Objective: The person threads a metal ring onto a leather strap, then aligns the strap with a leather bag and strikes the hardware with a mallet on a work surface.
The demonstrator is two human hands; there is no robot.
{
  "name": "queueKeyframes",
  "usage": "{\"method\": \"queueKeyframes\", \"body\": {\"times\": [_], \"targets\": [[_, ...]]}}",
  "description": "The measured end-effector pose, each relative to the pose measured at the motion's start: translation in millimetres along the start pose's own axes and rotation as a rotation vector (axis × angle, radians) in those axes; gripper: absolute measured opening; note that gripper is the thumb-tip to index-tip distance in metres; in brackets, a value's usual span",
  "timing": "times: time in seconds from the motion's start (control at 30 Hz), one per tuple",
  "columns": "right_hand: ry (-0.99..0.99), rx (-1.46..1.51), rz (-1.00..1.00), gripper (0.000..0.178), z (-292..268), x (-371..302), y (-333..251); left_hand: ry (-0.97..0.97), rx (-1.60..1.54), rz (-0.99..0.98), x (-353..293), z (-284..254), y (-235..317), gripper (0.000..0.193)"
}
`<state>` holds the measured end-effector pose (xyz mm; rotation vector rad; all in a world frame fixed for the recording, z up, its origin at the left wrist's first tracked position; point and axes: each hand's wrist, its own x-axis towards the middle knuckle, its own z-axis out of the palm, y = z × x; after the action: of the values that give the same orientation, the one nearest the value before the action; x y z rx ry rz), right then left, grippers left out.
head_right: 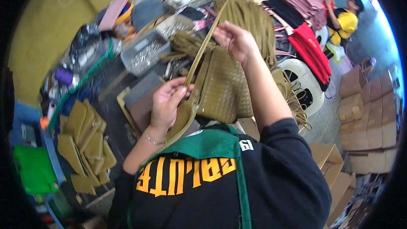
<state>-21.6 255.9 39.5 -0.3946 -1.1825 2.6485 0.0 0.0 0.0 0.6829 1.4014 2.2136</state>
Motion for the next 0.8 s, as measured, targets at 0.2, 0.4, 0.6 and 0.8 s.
{"method": "queueKeyframes", "body": {"times": [0.2, 0.4, 0.6, 0.8], "targets": [[-0.234, -0.218, 0.221, 0.016, 54.5, -68.8, 86.6, 0.031, 0.116, 0.022, 0.8, -21.3, 6.8, 0.02], [-0.276, -0.53, 0.081, 0.016, 38.4, -50.1, 76.5, -0.037, 0.76, 0.112, -2.9, -12.1, 20.9, 0.035], [-0.369, -0.502, 0.13, 0.019, 13.1, -38.2, 60.0, 0.038, 1.154, -0.245, -1.3, -4.4, 40.2, 0.014], [-0.429, -0.28, 0.179, 0.022, 16.9, -36.8, 64.8, 0.201, 0.904, -0.069, 1.1, -8.1, 24.7, 0.008]]}}
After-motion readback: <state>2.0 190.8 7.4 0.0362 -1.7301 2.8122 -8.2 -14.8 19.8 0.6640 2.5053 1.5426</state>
